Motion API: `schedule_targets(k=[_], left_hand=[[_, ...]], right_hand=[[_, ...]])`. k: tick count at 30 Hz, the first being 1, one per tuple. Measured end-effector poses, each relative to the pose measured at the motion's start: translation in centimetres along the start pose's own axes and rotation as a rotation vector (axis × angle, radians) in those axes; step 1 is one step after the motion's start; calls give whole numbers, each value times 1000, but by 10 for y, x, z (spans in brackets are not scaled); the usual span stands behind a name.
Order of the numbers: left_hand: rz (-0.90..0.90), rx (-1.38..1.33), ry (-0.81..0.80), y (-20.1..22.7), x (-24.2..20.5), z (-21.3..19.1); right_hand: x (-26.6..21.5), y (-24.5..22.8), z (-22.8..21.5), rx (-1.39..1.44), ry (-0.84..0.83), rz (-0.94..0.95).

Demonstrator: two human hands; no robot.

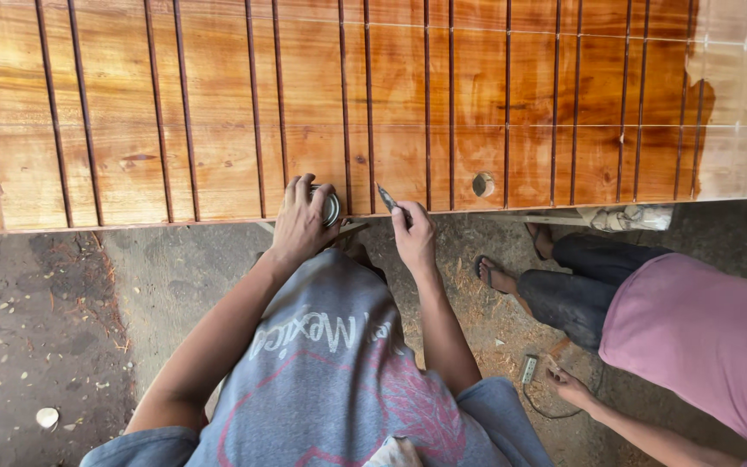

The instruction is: The person applies wood stain to a slatted wooden surface using a small brush and a can of stain. They repeatedly dip the brush into the can and spread the stain along the slats and grooves. A second person is visible nearby also applying stain to the same surface.

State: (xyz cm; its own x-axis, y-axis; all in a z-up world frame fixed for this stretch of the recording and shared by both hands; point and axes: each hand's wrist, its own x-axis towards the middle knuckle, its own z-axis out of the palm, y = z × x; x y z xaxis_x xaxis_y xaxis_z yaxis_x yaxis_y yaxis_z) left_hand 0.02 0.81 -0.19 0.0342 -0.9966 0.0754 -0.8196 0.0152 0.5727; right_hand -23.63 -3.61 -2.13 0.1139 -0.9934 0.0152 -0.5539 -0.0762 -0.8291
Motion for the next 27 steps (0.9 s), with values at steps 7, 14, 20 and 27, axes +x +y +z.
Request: schedule_targets(k=[7, 14, 20, 27], left_hand=[[5, -135, -44, -15, -8, -1], [96, -122, 6, -22, -5, 5], [93, -125, 5, -21, -3, 4], [90, -74, 16, -17, 0, 4]], right_hand=[[-66, -19, 4, -66, 0, 8], [-120, -17, -3, -96, 106, 126], [-99, -14, -9, -153, 119, 31], [7, -16, -17, 41, 148, 150]])
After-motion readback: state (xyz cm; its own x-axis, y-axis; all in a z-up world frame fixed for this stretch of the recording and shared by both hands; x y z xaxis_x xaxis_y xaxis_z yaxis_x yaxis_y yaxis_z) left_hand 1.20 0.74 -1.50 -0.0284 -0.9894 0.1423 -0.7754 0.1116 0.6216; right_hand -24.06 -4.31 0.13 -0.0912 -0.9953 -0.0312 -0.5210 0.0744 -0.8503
